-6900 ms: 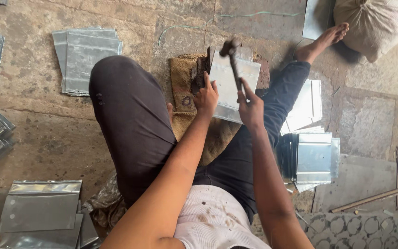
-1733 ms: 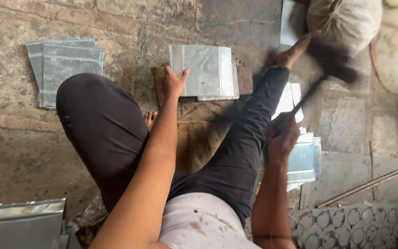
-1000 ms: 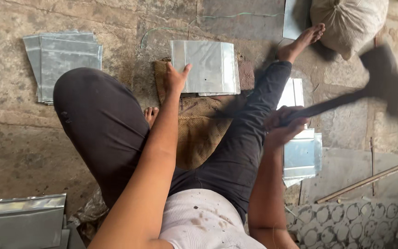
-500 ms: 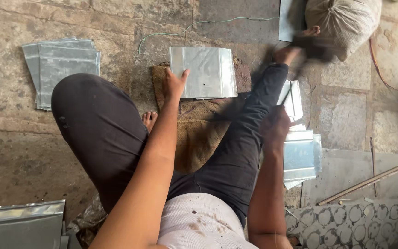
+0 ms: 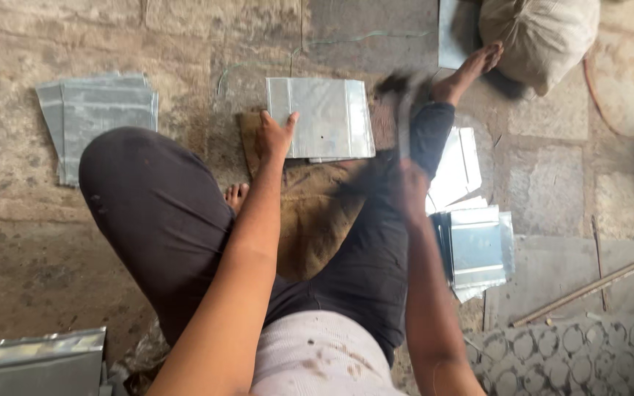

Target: The person sits on the floor and uses a hammer to repeatedly strike a rectangular metal sheet placed on a brick. They adjust the sheet's position and flip it over to work on different areas, with stacks of similar metal sheets visible nearby.

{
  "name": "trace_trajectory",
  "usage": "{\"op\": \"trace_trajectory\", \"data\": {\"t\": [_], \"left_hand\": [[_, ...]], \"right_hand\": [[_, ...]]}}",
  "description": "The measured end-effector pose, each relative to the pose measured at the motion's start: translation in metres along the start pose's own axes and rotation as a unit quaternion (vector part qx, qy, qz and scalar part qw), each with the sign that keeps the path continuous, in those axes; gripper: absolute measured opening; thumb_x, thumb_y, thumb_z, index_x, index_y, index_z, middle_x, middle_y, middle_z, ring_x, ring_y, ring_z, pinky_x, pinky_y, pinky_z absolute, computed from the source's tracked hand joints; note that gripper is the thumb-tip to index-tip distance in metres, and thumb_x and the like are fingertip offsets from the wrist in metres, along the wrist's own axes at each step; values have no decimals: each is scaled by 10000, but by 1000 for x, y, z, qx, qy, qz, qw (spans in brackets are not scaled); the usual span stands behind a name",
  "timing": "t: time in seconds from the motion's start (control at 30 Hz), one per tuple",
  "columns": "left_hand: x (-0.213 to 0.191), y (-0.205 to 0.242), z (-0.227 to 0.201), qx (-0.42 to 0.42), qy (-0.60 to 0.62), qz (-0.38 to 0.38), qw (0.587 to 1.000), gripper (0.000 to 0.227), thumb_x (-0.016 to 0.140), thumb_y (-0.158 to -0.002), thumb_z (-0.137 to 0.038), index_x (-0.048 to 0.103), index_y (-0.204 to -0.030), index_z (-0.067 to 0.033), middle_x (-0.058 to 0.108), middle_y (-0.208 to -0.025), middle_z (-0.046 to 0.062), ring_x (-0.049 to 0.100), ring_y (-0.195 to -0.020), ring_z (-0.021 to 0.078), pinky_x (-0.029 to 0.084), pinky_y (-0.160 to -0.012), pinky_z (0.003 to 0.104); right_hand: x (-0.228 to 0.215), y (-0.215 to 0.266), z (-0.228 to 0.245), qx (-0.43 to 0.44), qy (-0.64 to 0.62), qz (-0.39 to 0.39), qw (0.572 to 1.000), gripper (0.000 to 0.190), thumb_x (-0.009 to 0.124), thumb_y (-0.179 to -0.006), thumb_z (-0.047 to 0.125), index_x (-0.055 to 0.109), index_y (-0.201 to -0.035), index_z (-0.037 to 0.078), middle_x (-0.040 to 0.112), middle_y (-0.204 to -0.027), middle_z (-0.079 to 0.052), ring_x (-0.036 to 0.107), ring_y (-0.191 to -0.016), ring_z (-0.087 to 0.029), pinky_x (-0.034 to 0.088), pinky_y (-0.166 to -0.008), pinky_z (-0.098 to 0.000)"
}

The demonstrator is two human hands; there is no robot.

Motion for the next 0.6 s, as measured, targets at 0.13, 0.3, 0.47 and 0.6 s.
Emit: {"op": "trace_trajectory", "data": {"t": [0.13, 0.3, 0.47, 0.6], "left_hand": [[-6, -1, 3, 18, 39, -19, 999, 890, 664, -825, -778, 465, -1265, -30, 722, -978, 197, 746, -822, 336, 599, -615, 433], [-2, 4, 8, -66, 51, 33, 996, 982, 702, -757, -756, 367, -1333, -34, 733, -916, 159, 757, -694, 278, 582, -529, 379], [-17, 5, -2, 2, 17, -45, 999, 993, 765, -747, -767, 368, -1290, -37, 722, -895, 175, 716, -666, 262, 532, -436, 350], [-14, 14, -7, -66, 31, 57, 996, 962, 680, -779, -771, 379, -1379, -83, 754, -938, 153, 762, -742, 292, 569, -539, 406]], "right_hand": [[-40, 24, 88, -70, -238, -43, 968, 405, 443, -1077, 550, 488, -943, 170, 363, -635, 36, 359, -495, -97, 269, -409, -253], [-44, 24, 56, -283, -332, -67, 897, 520, 449, -1080, 588, 555, -1031, 81, 481, -751, -36, 440, -590, -129, 344, -502, -272], [2, -14, -70, -193, 107, -80, 972, 435, 536, -1126, 453, 662, -1092, 38, 625, -898, -94, 596, -763, -175, 468, -668, -301], [6, -17, -26, -27, 173, -30, 984, 529, 537, -1090, 492, 639, -786, 71, 540, -647, -12, 511, -556, -111, 375, -475, -281]]}}
Point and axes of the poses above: each hand's wrist, its own y-axis away from the middle knuckle, its own x-axis out of the palm, z = x × y, the point moved 8 cm from there along -y, towards the middle knuckle
